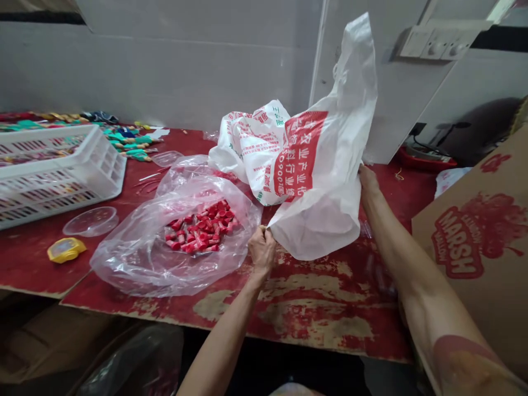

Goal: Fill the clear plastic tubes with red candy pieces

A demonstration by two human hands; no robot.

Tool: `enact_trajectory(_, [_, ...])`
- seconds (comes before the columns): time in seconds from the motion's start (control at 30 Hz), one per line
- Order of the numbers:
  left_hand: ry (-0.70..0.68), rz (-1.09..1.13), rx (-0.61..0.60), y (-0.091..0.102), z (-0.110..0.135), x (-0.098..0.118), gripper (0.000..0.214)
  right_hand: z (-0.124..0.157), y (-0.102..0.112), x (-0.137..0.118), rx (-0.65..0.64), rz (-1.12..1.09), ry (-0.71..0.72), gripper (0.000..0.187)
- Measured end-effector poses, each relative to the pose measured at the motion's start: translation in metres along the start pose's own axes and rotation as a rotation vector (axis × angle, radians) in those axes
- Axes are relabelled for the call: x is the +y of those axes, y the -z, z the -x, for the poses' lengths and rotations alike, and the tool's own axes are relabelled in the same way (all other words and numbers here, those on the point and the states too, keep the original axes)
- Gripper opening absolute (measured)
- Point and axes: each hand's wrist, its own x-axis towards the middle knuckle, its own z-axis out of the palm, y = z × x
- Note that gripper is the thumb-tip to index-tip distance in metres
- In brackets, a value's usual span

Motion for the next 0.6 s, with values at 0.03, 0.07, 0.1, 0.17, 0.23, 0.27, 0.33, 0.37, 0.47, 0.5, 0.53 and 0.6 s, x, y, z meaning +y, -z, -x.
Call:
enact_trajectory(0.03, [0.023,-0.01,0.033,0.002,-0.002,-0.004,0.019,0.001,0.003,-0.001,0.013,0.0,0.008,0.016])
enact_trajectory(0.07, [0.043,-0.011,0.055,0.004,-0.003,-0.008,0.019,0.002,0.006,-0.001,0.026,-0.001,0.009,0.014])
enact_trajectory(0.1, [0.056,-0.002,0.062,0.006,-0.004,-0.011,0.019,0.004,0.007,-0.002,0.038,-0.002,0.006,0.012])
enact_trajectory(0.17, [0.06,0.042,0.035,0.008,-0.003,-0.013,0.017,0.007,0.005,-0.005,0.047,0.001,0.005,0.01])
enact_trajectory(0.23, [0.032,0.106,-0.049,0.009,0.0,-0.011,0.016,0.011,-0.002,-0.008,0.034,-0.004,0.005,0.009])
enact_trajectory(0.27, [0.021,0.175,-0.096,0.01,0.002,-0.009,0.019,0.013,-0.007,-0.01,0.014,-0.013,0.008,0.008])
enact_trajectory(0.33, [0.045,0.39,-0.127,0.014,0.004,-0.003,0.028,0.018,-0.016,-0.013,-0.044,-0.028,0.033,0.006])
enact_trajectory(0.37, [0.075,0.516,-0.102,0.017,0.002,0.001,0.033,0.021,-0.02,-0.015,-0.071,-0.023,0.059,0.008])
enact_trajectory(0.47, [0.137,0.802,0.043,0.032,-0.018,0.013,0.044,0.039,-0.026,-0.017,-0.107,0.089,0.212,0.022])
enact_trajectory(0.5, [0.127,0.844,0.067,0.04,-0.028,0.017,0.051,0.049,-0.026,-0.016,-0.105,0.155,0.284,0.025])
enact_trajectory(0.53, [0.108,0.865,0.069,0.048,-0.04,0.021,0.058,0.061,-0.025,-0.015,-0.104,0.229,0.362,0.028])
enact_trajectory(0.6, [0.026,0.807,0.037,0.064,-0.059,0.027,0.066,0.093,-0.023,-0.006,-0.103,0.38,0.492,0.03])
